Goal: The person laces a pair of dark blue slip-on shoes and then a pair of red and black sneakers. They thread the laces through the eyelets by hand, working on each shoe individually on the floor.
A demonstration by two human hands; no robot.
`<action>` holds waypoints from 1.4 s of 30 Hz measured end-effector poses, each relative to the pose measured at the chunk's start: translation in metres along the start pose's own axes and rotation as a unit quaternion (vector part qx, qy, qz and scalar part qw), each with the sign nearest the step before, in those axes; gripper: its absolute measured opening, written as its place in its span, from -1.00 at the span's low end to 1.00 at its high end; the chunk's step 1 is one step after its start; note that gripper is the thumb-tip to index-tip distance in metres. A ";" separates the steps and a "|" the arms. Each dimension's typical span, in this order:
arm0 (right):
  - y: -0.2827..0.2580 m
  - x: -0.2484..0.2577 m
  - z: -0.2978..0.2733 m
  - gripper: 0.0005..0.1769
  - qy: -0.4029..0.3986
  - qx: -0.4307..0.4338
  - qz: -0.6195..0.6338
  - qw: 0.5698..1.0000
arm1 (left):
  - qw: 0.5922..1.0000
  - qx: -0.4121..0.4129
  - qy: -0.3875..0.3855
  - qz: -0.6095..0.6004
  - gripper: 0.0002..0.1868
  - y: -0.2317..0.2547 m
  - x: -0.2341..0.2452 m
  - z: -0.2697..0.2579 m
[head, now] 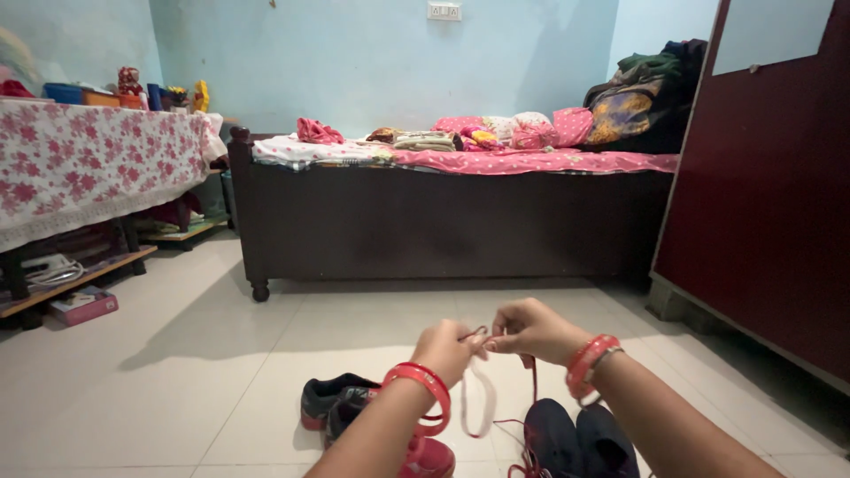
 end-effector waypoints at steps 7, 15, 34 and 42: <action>0.115 0.035 -0.009 -0.74 -0.005 -0.116 -0.039 0.993 | 0.906 0.244 0.212 -0.273 -0.64 -0.087 0.062 0.017; 0.085 0.041 -0.019 -0.79 0.099 -0.208 -0.034 0.972 | 0.930 0.294 0.187 -0.115 -0.64 -0.092 0.074 -0.002; 0.042 0.016 -0.016 -0.79 -0.062 -0.116 0.030 0.991 | 0.898 0.176 0.162 -0.369 -0.68 -0.096 0.023 0.040; 0.123 0.076 -0.024 -0.60 0.204 -0.230 -0.037 0.951 | 0.987 0.103 0.014 0.126 -0.65 -0.061 0.037 -0.003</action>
Point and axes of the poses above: each hand's wrist, its own z-axis towards the middle knuckle, its own x-axis out of the back of the hand, y = z × x, the point moved 5 cm from there along z, towards the middle knuckle, and after that the axes turned 15 degrees about z, right-handed, at the moved point
